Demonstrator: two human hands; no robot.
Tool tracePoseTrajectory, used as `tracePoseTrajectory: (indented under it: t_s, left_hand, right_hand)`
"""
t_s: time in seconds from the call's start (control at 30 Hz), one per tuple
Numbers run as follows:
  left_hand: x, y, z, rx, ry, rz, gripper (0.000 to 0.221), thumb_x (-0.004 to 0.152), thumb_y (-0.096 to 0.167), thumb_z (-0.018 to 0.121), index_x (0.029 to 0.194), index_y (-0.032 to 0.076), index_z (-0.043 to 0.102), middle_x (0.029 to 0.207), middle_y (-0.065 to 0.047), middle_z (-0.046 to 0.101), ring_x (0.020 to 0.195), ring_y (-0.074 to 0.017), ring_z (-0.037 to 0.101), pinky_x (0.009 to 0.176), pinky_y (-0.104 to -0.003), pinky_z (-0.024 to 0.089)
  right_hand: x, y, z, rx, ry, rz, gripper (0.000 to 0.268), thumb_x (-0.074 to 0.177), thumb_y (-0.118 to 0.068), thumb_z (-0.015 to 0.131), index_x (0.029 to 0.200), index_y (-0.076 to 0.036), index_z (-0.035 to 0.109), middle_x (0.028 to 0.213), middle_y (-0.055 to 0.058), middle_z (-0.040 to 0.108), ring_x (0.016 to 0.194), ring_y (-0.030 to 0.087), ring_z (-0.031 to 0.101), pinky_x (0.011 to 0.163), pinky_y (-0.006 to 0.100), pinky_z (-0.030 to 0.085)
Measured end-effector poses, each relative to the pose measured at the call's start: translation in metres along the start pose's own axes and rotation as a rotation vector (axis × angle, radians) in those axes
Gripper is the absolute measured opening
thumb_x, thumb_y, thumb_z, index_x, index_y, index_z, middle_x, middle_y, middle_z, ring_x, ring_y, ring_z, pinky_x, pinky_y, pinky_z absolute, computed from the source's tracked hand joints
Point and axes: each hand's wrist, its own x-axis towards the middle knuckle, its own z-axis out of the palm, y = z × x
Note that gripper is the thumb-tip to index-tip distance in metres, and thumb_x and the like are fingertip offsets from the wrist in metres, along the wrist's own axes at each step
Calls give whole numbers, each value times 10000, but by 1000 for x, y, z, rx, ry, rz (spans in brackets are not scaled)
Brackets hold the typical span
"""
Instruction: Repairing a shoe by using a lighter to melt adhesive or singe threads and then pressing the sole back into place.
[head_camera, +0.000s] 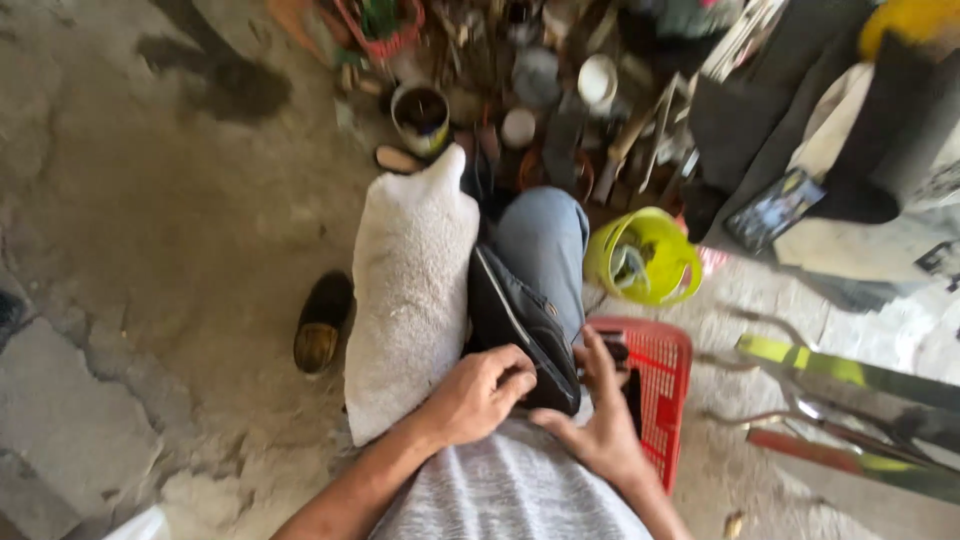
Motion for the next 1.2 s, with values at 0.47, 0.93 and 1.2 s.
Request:
tracePoseTrajectory:
  t_s: [0.47, 0.93, 1.2]
  left_hand:
    - [-64, -22, -36, -77, 210, 218, 256, 1028, 287, 515, 1044, 85, 671, 938, -95, 744, 734, -206, 776, 556, -250, 625]
    - [-10, 33, -121, 152, 369, 101, 221, 990, 312, 575, 919, 134, 685, 833, -10, 752, 633, -117, 726, 620, -263, 550]
    - [114, 138, -216, 702, 461, 182, 221, 978, 278, 565, 985, 144, 740, 768, 29, 701, 605, -106, 669, 696, -296, 514]
  right_hand:
    - [-3, -18, 8, 482, 402, 92, 644, 807, -287, 665, 1407, -76, 567, 1305, 199, 642, 1082, 310, 659, 881, 420, 564]
    - [16, -15, 6, 443, 653, 11, 607, 870, -424, 633, 1350, -55, 585, 1261, 120, 649, 1158, 219, 598, 976, 353, 467]
    - [21, 36, 39, 345, 560, -36, 773, 777, -246, 748, 1483, -55, 499, 1295, 159, 663, 1195, 209, 641, 1100, 325, 438]
